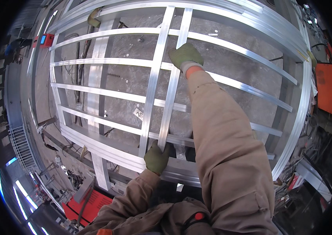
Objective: The person assembles a metal frame by placing and aligning multiple metal bars into a grid structure. They use a red marker to mark positions on the bars and adjust the frame components by hand.
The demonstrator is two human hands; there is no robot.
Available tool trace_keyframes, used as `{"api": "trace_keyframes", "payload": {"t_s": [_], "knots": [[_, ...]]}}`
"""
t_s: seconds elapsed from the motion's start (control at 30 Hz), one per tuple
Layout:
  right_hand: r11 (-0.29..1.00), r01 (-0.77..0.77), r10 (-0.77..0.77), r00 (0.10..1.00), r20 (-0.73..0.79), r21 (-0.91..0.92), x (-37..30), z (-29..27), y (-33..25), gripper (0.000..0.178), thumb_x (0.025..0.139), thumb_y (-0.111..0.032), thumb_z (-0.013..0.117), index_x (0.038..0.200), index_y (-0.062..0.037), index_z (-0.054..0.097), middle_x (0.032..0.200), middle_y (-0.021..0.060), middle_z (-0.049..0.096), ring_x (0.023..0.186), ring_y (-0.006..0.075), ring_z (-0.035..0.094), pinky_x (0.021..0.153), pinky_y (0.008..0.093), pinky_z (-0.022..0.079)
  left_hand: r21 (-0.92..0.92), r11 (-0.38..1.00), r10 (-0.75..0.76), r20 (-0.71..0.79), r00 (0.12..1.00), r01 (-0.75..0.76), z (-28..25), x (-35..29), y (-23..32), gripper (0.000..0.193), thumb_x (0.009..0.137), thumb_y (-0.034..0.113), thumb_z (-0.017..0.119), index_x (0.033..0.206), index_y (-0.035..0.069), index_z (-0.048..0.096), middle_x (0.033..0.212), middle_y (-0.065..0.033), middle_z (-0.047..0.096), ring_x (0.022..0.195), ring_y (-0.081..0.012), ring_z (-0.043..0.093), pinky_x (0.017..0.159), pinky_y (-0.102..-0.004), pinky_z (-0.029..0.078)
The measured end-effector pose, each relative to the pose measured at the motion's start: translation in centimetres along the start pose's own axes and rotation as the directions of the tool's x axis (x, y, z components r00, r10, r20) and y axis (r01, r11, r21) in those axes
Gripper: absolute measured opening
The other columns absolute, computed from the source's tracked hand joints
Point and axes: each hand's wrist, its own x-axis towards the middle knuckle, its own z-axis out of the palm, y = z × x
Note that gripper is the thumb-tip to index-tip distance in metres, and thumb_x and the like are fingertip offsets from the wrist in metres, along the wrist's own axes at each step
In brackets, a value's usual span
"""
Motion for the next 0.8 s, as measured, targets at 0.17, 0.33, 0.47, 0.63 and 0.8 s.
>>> {"api": "trace_keyframes", "payload": {"t_s": [0.17, 0.33, 0.47, 0.63, 0.8], "knots": [[0.996, 0.043, -0.036, 0.994, -0.101, 0.074, 0.7, 0.7, 1.0, 0.066, 0.098, -0.050, 0.069, 0.131, 0.0068, 0.081, 0.133, 0.0353, 0.080, 0.127, 0.0486, 0.078, 0.114, 0.0518, 0.058, 0.016, 0.999, -0.043, 0.098, 0.994, 0.042, -0.7, 0.3, 0.5, 0.064, 0.105, 0.057, 0.075, 0.138, 0.004, 0.067, 0.108, -0.0289, 0.083, 0.099, -0.0515, 0.081, 0.089, -0.0625, 0.062], [0.998, 0.034, -0.035, 0.999, 0.000, 0.043, 1.0, 0.9, 0.4, 0.076, 0.098, -0.050, 0.069, 0.148, 0.0061, 0.069, 0.143, 0.0327, 0.077, 0.135, 0.0436, 0.076, 0.116, 0.0498, 0.058, 0.009, 0.997, -0.081, 0.030, 0.996, 0.081, 0.2, 0.3, 0.0, 0.066, 0.103, 0.061, 0.076, 0.139, 0.006, 0.068, 0.112, -0.0268, 0.084, 0.101, -0.0493, 0.082, 0.091, -0.0606, 0.063], [0.996, 0.089, -0.089, 0.993, -0.072, -0.003, 1.5, 0.8, 1.5, 0.078, 0.098, -0.054, 0.069, 0.147, 0.0070, 0.070, 0.146, 0.0339, 0.075, 0.139, 0.0472, 0.073, 0.119, 0.0518, 0.056, 0.000, 0.993, -0.121, 0.101, 0.988, 0.121, -0.5, 0.6, 0.8, 0.063, 0.102, 0.059, 0.077, 0.134, 0.004, 0.073, 0.105, -0.0249, 0.084, 0.098, -0.0488, 0.082, 0.090, -0.0601, 0.064], [0.950, 0.110, -0.116, 0.993, -0.002, -0.293, -1.3, -2.5, -1.4, 0.083, 0.104, -0.070, 0.059, 0.143, 0.0008, 0.076, 0.143, 0.0309, 0.077, 0.135, 0.0454, 0.075, 0.116, 0.0531, 0.057, -0.026, 0.995, -0.095, 0.040, 0.995, 0.096, 1.3, 0.1, 0.7, 0.061, 0.101, 0.058, 0.078, 0.132, 0.006, 0.074, 0.099, -0.0223, 0.084, 0.094, -0.0470, 0.082, 0.090, -0.0601, 0.064], [0.874, 0.163, -0.354, 0.860, -0.368, -0.458, -1.5, -2.7, -3.2, 0.076, 0.109, -0.073, 0.053, 0.137, -0.0073, 0.079, 0.129, 0.0238, 0.082, 0.124, 0.0420, 0.079, 0.103, 0.0566, 0.063, -0.015, 0.989, -0.143, 0.198, 0.970, 0.149, -0.2, 0.4, 0.5, 0.064, 0.101, 0.056, 0.077, 0.145, 0.011, 0.069, 0.116, -0.0210, 0.084, 0.103, -0.0418, 0.083, 0.093, -0.0575, 0.064]]}}
